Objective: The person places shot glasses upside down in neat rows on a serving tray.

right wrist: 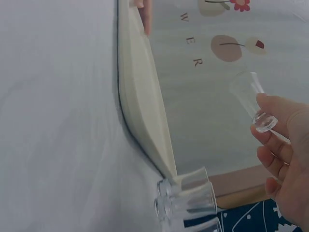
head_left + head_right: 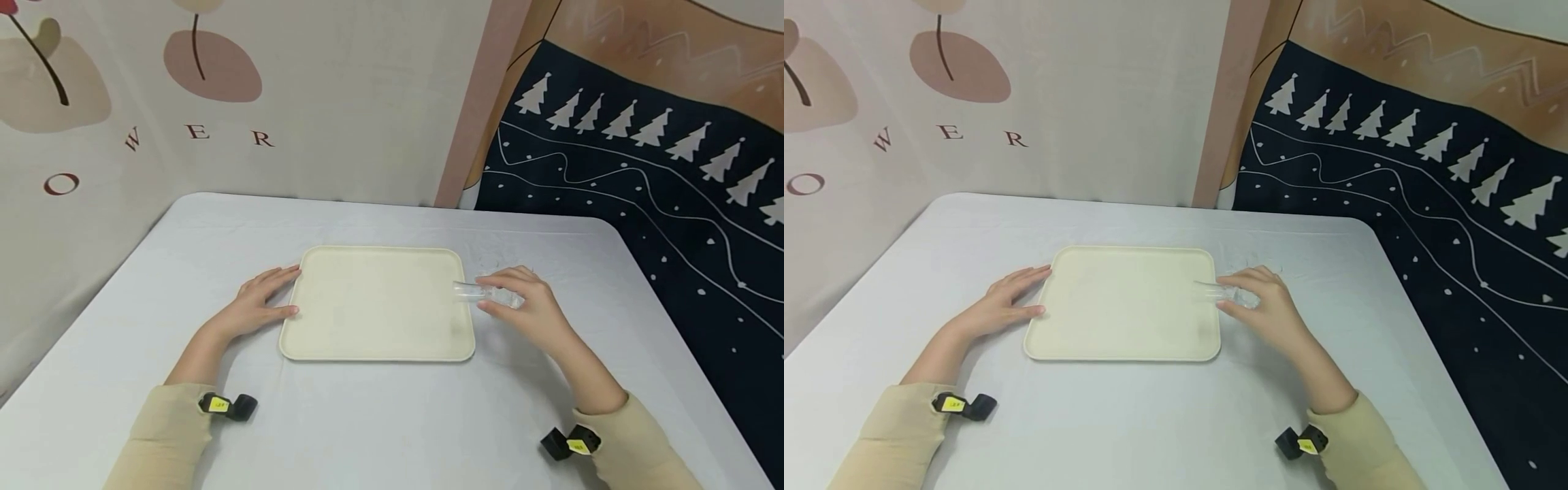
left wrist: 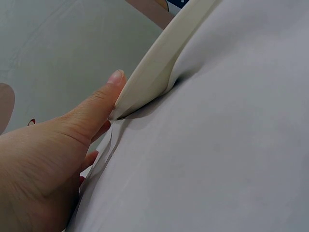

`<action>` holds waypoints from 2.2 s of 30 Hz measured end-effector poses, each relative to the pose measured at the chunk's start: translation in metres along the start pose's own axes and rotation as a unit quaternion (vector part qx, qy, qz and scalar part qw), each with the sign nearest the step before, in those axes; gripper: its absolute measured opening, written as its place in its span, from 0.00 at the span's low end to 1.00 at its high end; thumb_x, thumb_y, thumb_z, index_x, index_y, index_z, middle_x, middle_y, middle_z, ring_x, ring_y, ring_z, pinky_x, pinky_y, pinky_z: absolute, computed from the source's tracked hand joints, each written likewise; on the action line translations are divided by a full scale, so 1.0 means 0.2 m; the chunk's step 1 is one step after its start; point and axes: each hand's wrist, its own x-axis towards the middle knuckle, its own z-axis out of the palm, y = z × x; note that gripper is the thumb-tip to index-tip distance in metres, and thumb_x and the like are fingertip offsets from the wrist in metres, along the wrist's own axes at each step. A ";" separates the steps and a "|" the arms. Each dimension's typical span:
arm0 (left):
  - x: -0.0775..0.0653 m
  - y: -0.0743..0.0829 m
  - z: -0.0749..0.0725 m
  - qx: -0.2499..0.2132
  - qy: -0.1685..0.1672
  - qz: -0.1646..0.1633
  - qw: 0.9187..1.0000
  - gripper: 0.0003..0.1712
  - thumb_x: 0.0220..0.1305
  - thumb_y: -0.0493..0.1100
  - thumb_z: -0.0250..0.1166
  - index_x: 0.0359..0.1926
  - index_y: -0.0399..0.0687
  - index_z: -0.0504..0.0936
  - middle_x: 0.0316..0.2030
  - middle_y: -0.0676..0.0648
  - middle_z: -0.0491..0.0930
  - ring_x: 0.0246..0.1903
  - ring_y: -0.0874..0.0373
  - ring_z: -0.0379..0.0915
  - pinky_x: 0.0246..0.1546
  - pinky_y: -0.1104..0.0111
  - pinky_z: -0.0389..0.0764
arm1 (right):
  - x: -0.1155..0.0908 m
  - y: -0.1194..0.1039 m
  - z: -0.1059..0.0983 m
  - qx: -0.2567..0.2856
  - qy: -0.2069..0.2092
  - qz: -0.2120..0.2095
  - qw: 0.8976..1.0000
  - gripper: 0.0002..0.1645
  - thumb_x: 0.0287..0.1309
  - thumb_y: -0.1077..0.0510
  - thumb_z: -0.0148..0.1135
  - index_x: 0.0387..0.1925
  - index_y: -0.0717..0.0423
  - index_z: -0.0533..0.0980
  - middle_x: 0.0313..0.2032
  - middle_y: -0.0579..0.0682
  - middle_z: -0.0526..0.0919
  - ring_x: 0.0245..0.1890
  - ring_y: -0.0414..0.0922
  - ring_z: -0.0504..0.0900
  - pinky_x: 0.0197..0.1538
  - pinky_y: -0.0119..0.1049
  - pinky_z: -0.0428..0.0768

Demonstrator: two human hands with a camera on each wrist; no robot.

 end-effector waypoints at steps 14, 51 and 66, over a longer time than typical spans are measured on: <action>0.00 0.01 0.01 0.003 0.000 -0.009 1.000 0.47 0.58 0.56 0.67 0.73 0.49 0.58 0.72 0.43 0.53 0.71 0.38 0.36 0.62 0.37 0.33 | 0.09 -0.08 0.15 0.074 0.000 -0.010 0.997 0.20 0.47 0.64 0.74 0.45 0.59 0.82 0.41 0.48 0.83 0.43 0.44 0.72 0.48 0.52 0.71; 0.01 0.00 0.00 0.000 -0.001 -0.011 1.000 0.49 0.56 0.57 0.69 0.73 0.49 0.57 0.72 0.42 0.53 0.70 0.38 0.36 0.62 0.37 0.33 | 0.36 -0.27 0.73 0.176 0.022 0.035 0.984 0.18 0.48 0.59 0.74 0.45 0.53 0.83 0.39 0.43 0.84 0.39 0.43 0.74 0.41 0.55 0.69; 0.01 0.02 -0.02 0.001 -0.029 -0.015 0.999 0.58 0.46 0.59 0.74 0.74 0.47 0.55 0.72 0.37 0.50 0.70 0.36 0.34 0.61 0.34 0.35 | 0.47 -0.37 0.86 0.181 -0.016 0.046 0.982 0.19 0.52 0.55 0.72 0.47 0.50 0.82 0.43 0.41 0.82 0.41 0.41 0.74 0.42 0.38 0.74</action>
